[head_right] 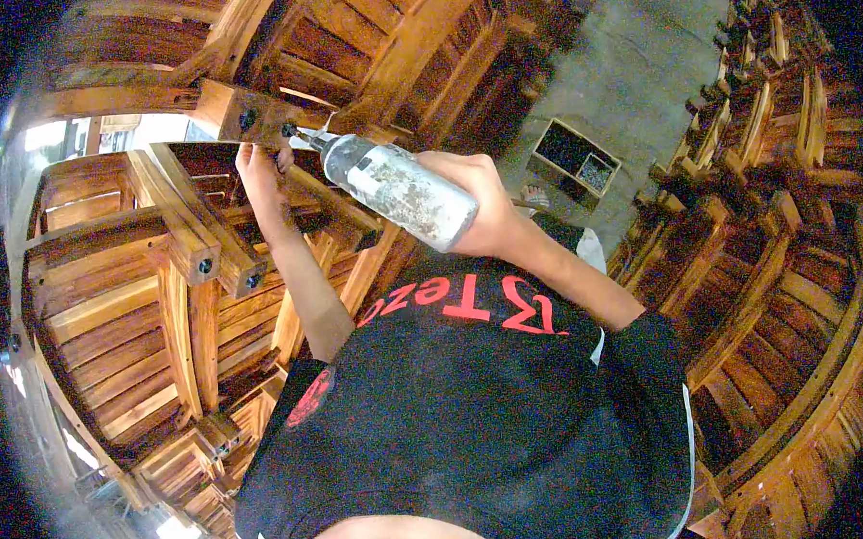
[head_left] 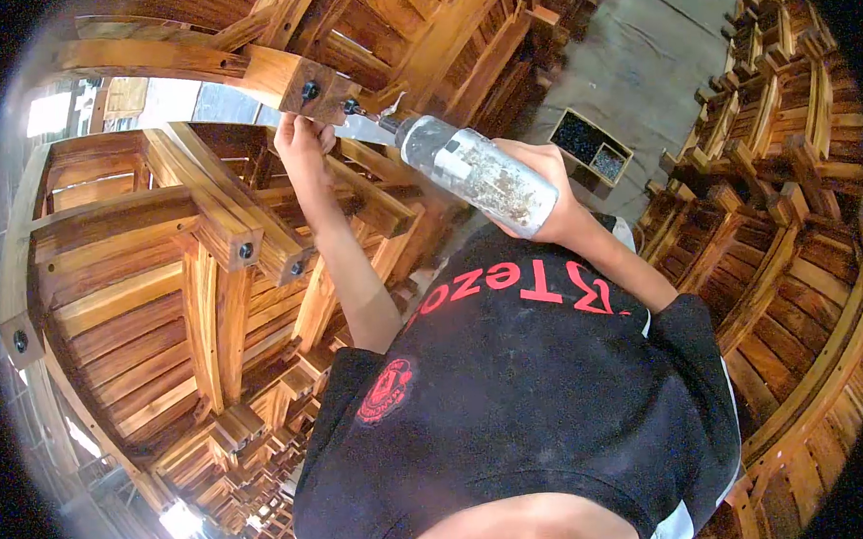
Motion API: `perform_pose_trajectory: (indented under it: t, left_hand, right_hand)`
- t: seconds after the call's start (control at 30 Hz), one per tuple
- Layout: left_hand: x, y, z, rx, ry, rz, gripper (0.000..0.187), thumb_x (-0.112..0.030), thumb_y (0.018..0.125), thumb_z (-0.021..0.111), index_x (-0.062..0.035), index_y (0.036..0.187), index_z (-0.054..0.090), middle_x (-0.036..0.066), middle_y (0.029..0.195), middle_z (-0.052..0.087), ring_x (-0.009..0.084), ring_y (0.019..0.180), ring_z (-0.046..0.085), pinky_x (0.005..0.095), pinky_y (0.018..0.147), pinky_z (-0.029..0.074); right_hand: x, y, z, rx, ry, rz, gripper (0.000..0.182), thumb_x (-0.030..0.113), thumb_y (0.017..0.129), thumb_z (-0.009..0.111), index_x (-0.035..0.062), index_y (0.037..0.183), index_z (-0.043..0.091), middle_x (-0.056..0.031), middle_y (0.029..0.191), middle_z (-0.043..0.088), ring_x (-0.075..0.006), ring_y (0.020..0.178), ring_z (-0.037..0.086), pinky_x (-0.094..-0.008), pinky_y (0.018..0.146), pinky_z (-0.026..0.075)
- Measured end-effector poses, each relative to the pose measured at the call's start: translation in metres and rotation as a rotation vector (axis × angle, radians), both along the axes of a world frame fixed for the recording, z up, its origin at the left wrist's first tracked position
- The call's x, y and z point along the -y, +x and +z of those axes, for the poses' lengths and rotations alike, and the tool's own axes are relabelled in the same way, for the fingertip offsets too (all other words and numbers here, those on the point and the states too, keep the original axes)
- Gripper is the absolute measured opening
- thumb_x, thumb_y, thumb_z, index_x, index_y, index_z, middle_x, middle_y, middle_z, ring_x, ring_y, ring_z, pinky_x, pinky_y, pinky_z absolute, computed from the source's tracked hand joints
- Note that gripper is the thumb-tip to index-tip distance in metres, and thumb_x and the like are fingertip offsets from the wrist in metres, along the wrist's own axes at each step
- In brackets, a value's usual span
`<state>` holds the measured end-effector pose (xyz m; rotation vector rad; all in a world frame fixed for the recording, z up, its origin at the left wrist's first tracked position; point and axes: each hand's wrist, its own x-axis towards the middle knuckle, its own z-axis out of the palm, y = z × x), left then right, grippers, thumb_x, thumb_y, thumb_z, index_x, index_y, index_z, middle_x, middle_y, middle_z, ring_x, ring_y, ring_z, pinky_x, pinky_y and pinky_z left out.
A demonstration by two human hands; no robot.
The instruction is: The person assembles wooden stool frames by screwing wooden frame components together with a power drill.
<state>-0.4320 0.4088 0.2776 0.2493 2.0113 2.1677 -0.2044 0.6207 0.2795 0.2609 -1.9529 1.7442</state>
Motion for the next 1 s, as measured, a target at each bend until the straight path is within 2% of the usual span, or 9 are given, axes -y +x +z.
perform_pose_trajectory:
  t: [0.1, 0.2, 0.3, 0.5, 0.6, 0.7, 0.8, 0.9, 1.0]
  left_hand:
    - [-0.014, 0.015, 0.017, 0.006, -0.058, 0.075, 0.018, -0.002, 0.09, 0.036, -0.002, 0.088, 0.054, 0.001, 0.063, 0.048, 0.0046, 0.045, 0.032, 0.0204, 0.04, 0.023]
    - [-0.01, 0.01, 0.012, -0.014, -0.009, 0.051, 0.017, -0.001, 0.089, 0.036, -0.0017, 0.084, 0.052, 0.001, 0.061, 0.046, 0.0047, 0.044, 0.03, 0.0206, 0.04, 0.022]
    - [-0.007, 0.006, 0.008, -0.023, -0.017, 0.044, 0.016, -0.001, 0.088, 0.036, -0.0008, 0.083, 0.051, 0.002, 0.061, 0.047, 0.005, 0.044, 0.03, 0.0209, 0.04, 0.021]
    - [-0.01, 0.008, 0.011, 0.01, 0.002, 0.058, 0.018, 0.0, 0.089, 0.034, 0.0008, 0.088, 0.052, 0.003, 0.063, 0.049, 0.0059, 0.044, 0.03, 0.0222, 0.04, 0.021]
    - [-0.012, 0.009, 0.012, -0.002, 0.01, 0.072, 0.019, 0.0, 0.09, 0.034, 0.0005, 0.09, 0.053, 0.004, 0.065, 0.05, 0.0063, 0.043, 0.031, 0.0224, 0.04, 0.021]
    - [-0.008, 0.008, 0.013, 0.012, -0.014, 0.039, 0.018, -0.002, 0.091, 0.035, -0.0004, 0.09, 0.053, 0.003, 0.065, 0.05, 0.0064, 0.044, 0.032, 0.0224, 0.039, 0.022]
    - [-0.015, 0.011, 0.016, 0.012, -0.049, 0.125, 0.017, -0.003, 0.092, 0.037, -0.0015, 0.092, 0.054, 0.001, 0.063, 0.046, 0.0066, 0.045, 0.034, 0.022, 0.039, 0.023]
    - [-0.01, 0.016, 0.014, 0.054, 0.026, 0.145, 0.015, -0.005, 0.092, 0.04, -0.0027, 0.094, 0.055, 0.0, 0.064, 0.046, 0.007, 0.047, 0.038, 0.0209, 0.04, 0.027]
    - [-0.008, 0.047, 0.022, 0.028, -0.046, 0.349, 0.016, -0.007, 0.092, 0.043, -0.0039, 0.097, 0.058, -0.001, 0.065, 0.047, 0.0057, 0.049, 0.04, 0.0193, 0.042, 0.029]
  right_hand:
    - [-0.001, -0.001, -0.007, -0.03, 0.045, -0.017, 0.043, 0.012, 0.061, 0.072, -0.0056, 0.097, 0.059, -0.0185, 0.089, 0.063, -0.0328, 0.078, 0.064, -0.0316, 0.073, 0.05]
    - [0.001, -0.002, -0.007, -0.088, 0.027, -0.064, 0.043, 0.013, 0.061, 0.072, -0.0058, 0.097, 0.059, -0.0191, 0.089, 0.063, -0.0327, 0.078, 0.064, -0.0318, 0.073, 0.05]
    - [0.0, 0.0, -0.004, -0.039, 0.007, -0.017, 0.042, 0.013, 0.061, 0.072, -0.0061, 0.097, 0.059, -0.0196, 0.09, 0.063, -0.0329, 0.079, 0.064, -0.032, 0.074, 0.05]
    - [-0.001, 0.0, -0.003, -0.018, 0.065, -0.006, 0.042, 0.012, 0.061, 0.071, -0.0066, 0.096, 0.059, -0.0199, 0.091, 0.063, -0.0333, 0.08, 0.064, -0.0319, 0.074, 0.049]
    - [0.001, -0.002, -0.002, -0.098, 0.03, -0.036, 0.042, 0.012, 0.061, 0.071, -0.0068, 0.097, 0.059, -0.0198, 0.091, 0.062, -0.0334, 0.08, 0.064, -0.032, 0.074, 0.049]
    - [0.001, 0.0, 0.0, -0.038, 0.017, 0.007, 0.043, 0.012, 0.061, 0.071, -0.0069, 0.097, 0.059, -0.0195, 0.09, 0.062, -0.0337, 0.079, 0.063, -0.0322, 0.073, 0.049]
    - [0.0, 0.001, -0.001, 0.018, 0.038, 0.006, 0.043, 0.012, 0.061, 0.071, -0.0069, 0.098, 0.059, -0.0191, 0.09, 0.062, -0.0337, 0.079, 0.063, -0.0323, 0.073, 0.049]
    - [0.0, 0.0, -0.002, 0.001, 0.024, 0.01, 0.044, 0.013, 0.061, 0.071, -0.0068, 0.098, 0.058, -0.0193, 0.09, 0.062, -0.0338, 0.08, 0.063, -0.0322, 0.074, 0.049]
    - [0.0, 0.0, -0.001, -0.041, 0.043, -0.009, 0.044, 0.013, 0.062, 0.071, -0.0068, 0.099, 0.058, -0.0195, 0.091, 0.063, -0.0334, 0.081, 0.064, -0.0321, 0.074, 0.049]
